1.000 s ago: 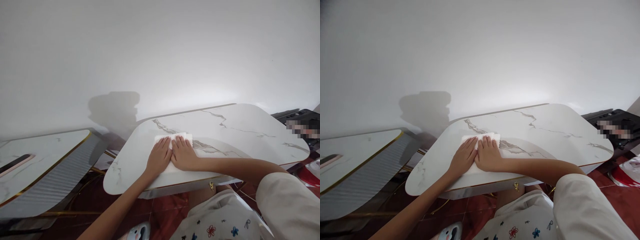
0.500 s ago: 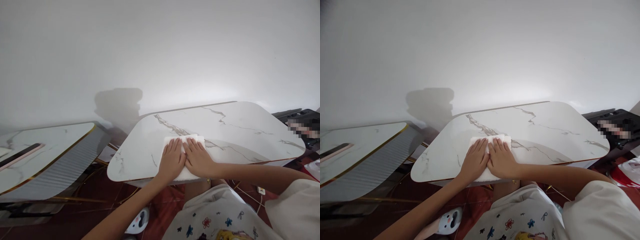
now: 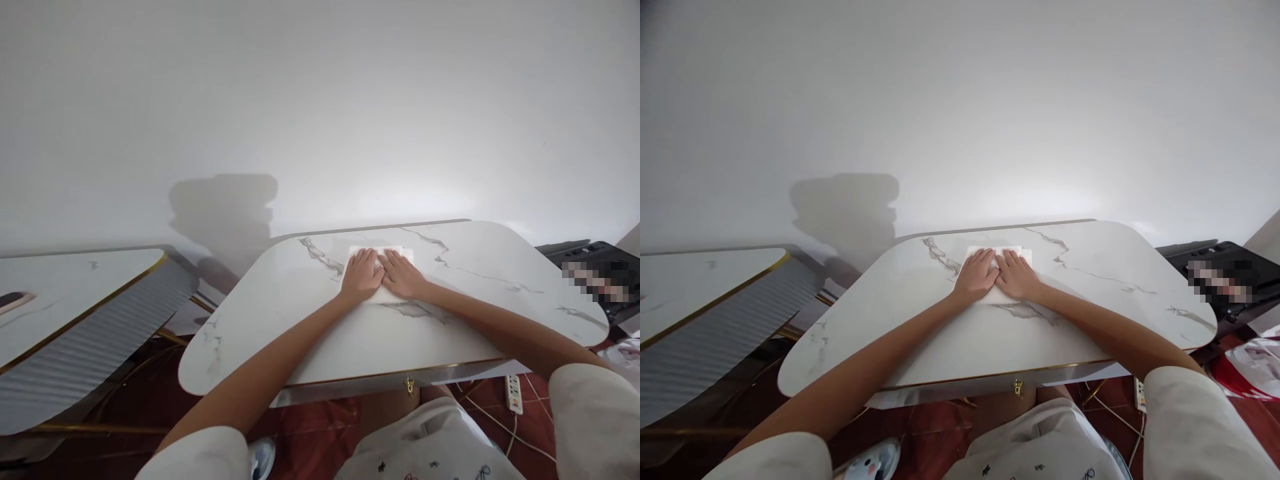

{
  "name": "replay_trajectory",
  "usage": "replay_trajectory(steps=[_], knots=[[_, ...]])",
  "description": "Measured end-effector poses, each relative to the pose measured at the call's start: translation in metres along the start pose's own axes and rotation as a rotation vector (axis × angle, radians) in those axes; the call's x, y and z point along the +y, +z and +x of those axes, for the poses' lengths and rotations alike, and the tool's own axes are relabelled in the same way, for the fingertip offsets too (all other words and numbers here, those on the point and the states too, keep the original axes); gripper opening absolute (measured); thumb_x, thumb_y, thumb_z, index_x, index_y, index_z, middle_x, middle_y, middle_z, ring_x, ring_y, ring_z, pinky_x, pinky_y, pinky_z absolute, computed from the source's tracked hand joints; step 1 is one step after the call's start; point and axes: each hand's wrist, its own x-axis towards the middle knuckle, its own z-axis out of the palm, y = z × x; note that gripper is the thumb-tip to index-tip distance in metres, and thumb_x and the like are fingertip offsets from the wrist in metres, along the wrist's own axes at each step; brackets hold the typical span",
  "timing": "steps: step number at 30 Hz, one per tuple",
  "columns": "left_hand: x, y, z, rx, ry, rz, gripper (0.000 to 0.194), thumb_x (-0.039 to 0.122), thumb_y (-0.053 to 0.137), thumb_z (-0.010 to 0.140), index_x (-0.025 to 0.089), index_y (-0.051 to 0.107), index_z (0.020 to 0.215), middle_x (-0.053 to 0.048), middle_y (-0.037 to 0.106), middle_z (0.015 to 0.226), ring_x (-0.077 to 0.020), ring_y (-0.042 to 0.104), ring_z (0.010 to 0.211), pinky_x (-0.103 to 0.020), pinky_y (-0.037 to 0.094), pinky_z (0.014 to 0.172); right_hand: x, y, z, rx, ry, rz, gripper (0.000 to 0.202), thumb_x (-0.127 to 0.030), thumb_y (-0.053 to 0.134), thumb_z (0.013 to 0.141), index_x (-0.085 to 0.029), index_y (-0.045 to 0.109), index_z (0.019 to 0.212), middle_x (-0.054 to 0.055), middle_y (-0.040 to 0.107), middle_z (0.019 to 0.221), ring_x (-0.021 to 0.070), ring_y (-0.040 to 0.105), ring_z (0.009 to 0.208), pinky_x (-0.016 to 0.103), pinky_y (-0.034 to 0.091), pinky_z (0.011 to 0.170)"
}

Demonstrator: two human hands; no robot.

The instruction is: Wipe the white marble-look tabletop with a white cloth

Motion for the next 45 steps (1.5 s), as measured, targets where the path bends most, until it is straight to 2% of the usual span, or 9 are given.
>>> replay_trajectory(steps=[4, 7, 9, 14, 18, 23, 31, 38, 45], knots=[[-0.022, 0.011, 0.046, 0.032, -0.028, -0.022, 0.043, 0.025, 0.041, 0.091, 0.014, 0.051, 0.131, -0.011, 0.051, 0.143, -0.0266, 0.038, 0.138, -0.042, 0.027, 0.115, 0.024, 0.003, 0.054, -0.027, 0.012, 0.002, 0.058, -0.033, 0.035, 0.097, -0.009, 0.032, 0.150, 0.018, 0.028, 0.158, 0.0307, 0.023, 0.146, 0.048, 0.025, 0.116], [-0.037, 0.017, 0.071, 0.077, -0.050, -0.036, 0.039, 0.023, 0.040, 0.091, 0.016, 0.053, 0.127, -0.010, 0.054, 0.140, -0.0247, 0.040, 0.135, -0.040, 0.029, 0.114, 0.037, 0.005, 0.090, -0.096, 0.032, 0.021, 0.056, -0.033, 0.034, 0.097, -0.012, 0.035, 0.149, 0.016, 0.027, 0.158, 0.0304, 0.022, 0.146, 0.049, 0.027, 0.115], [-0.046, 0.021, 0.085, 0.104, -0.076, -0.034, 0.038, 0.021, 0.039, 0.090, 0.017, 0.054, 0.125, -0.009, 0.055, 0.137, -0.0242, 0.041, 0.134, -0.040, 0.030, 0.113, 0.043, 0.008, 0.110, -0.096, 0.032, 0.032, 0.054, -0.032, 0.033, 0.098, -0.012, 0.037, 0.148, 0.015, 0.028, 0.158, 0.0294, 0.023, 0.146, 0.048, 0.027, 0.115], [-0.058, 0.029, 0.112, 0.124, -0.129, 0.032, 0.034, 0.019, 0.034, 0.091, 0.017, 0.057, 0.116, -0.011, 0.059, 0.130, -0.0258, 0.045, 0.128, -0.042, 0.034, 0.108, 0.057, 0.020, 0.146, 0.024, -0.029, 0.048, 0.050, -0.027, 0.033, 0.098, -0.011, 0.041, 0.145, 0.014, 0.036, 0.155, 0.0273, 0.028, 0.144, 0.047, 0.026, 0.115], [-0.058, 0.035, 0.126, 0.119, -0.151, 0.111, 0.031, 0.020, 0.032, 0.093, 0.018, 0.057, 0.110, -0.012, 0.062, 0.123, -0.0277, 0.048, 0.122, -0.045, 0.036, 0.103, 0.072, 0.026, 0.161, 0.068, -0.099, 0.059, 0.047, -0.024, 0.035, 0.097, -0.011, 0.046, 0.141, 0.014, 0.045, 0.148, 0.0264, 0.036, 0.138, 0.044, 0.031, 0.112], [-0.042, 0.042, 0.137, 0.108, -0.146, 0.140, 0.030, 0.020, 0.032, 0.093, 0.017, 0.057, 0.110, -0.013, 0.061, 0.122, -0.0288, 0.048, 0.121, -0.045, 0.036, 0.102, 0.096, 0.026, 0.161, 0.093, -0.117, 0.075, 0.047, -0.024, 0.038, 0.095, -0.012, 0.048, 0.139, 0.015, 0.047, 0.146, 0.0276, 0.038, 0.137, 0.045, 0.032, 0.111], [0.001, 0.056, 0.155, 0.091, -0.117, 0.081, 0.032, 0.020, 0.030, 0.094, 0.017, 0.058, 0.110, -0.012, 0.061, 0.123, -0.0283, 0.047, 0.123, -0.045, 0.034, 0.105, 0.137, 0.011, 0.135, 0.082, -0.021, 0.092, 0.050, -0.029, 0.035, 0.096, -0.014, 0.047, 0.142, 0.012, 0.045, 0.149, 0.0258, 0.036, 0.140, 0.042, 0.027, 0.116], [0.006, 0.051, 0.146, 0.088, -0.068, 0.025, 0.033, 0.020, 0.030, 0.094, 0.017, 0.057, 0.114, -0.012, 0.060, 0.126, -0.0280, 0.046, 0.124, -0.044, 0.034, 0.105, 0.129, 0.007, 0.119, 0.077, 0.036, 0.030, 0.054, -0.028, 0.033, 0.097, -0.009, 0.040, 0.146, 0.016, 0.036, 0.154, 0.0304, 0.029, 0.144, 0.045, 0.025, 0.116], [0.015, 0.041, 0.110, 0.097, -0.035, 0.004, 0.038, 0.019, 0.030, 0.093, 0.015, 0.052, 0.125, -0.012, 0.054, 0.137, -0.0279, 0.041, 0.131, -0.044, 0.030, 0.109, 0.105, 0.004, 0.084, 0.064, 0.045, 0.002, 0.055, -0.029, 0.031, 0.097, -0.010, 0.037, 0.148, 0.016, 0.032, 0.156, 0.0312, 0.026, 0.145, 0.048, 0.027, 0.115]])
